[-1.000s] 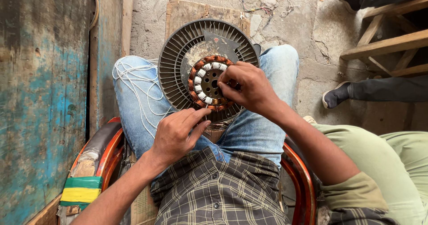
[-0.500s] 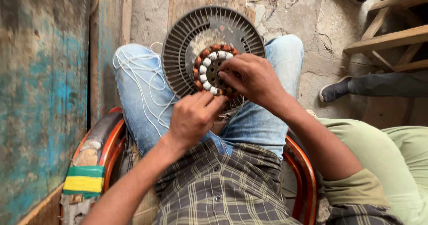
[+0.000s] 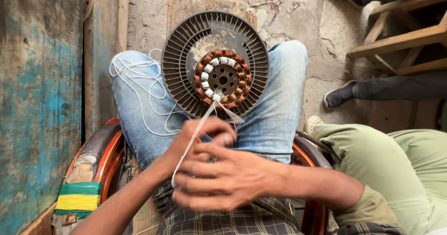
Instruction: The person winds white thread around the copper windings of a motor stator resting on their lap. They repeatedly pull the thread, wrap it around individual winding sections, and adjust the thread path to secure the windings.
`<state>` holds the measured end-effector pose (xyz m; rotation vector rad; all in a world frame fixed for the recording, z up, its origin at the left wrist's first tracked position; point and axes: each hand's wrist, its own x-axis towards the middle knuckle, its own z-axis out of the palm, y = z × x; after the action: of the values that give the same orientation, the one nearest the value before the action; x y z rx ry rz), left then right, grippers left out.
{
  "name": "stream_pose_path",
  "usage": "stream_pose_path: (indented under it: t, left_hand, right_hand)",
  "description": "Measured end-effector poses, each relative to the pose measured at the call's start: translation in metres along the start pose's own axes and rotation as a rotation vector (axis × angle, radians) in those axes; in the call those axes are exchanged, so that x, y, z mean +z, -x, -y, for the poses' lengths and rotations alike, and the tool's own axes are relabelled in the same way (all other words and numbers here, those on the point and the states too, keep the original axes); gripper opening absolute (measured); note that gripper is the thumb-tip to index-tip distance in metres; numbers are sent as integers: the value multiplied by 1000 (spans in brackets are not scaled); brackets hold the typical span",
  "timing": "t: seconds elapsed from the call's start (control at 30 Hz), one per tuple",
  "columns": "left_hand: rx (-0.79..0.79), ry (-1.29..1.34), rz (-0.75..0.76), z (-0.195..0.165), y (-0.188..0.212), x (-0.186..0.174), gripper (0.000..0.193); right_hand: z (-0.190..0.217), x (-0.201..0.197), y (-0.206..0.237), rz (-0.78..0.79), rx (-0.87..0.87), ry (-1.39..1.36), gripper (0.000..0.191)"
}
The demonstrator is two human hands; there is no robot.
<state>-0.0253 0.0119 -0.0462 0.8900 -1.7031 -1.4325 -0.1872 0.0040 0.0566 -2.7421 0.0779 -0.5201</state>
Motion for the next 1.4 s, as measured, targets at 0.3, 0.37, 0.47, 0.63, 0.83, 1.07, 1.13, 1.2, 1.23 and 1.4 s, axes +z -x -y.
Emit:
stream_pose_path:
  t: [0.3,0.37,0.47,0.63,0.83,1.07,1.13,1.2,1.23,1.4]
  left_hand:
    - [-283,877,443,-2,11,-40,29]
    - [-272,919,408,-2,6,-43,31]
    - [-313,885,295,0,1,-50,37]
    - [-378,847,130,8,2,-71,40]
    - [-425,315,66,11,-6,-64,31]
    - [-421,255,174,2,-3,-59,27]
    - [-420,317,176,2,-2,-62,25]
    - [-294,264,138,3,-3,-65,25]
    - [-245,238,109,2,-2,-66,24]
    - [-313,312,-42,3,-1,-66,23]
  right_hand:
    - [-28,14,78,-9,439,-38,45]
    - [-19,23,100,72,408,53,31]
    - [-11,9,148,-69,535,-40,21]
    - [-34,-97,275,-415,1071,537,22]
    - [-63,-132,326,223,1301,1453,43]
    - [-71,10,191,62,1011,86,59]
    - [-61,17,187,143,1093,-172,41]
    - [-54,-5,213,100,970,-366,24]
    - [-54,-29,235,-46,941,-283,12]
    - [-77,-149,344,-273,1406,937,39]
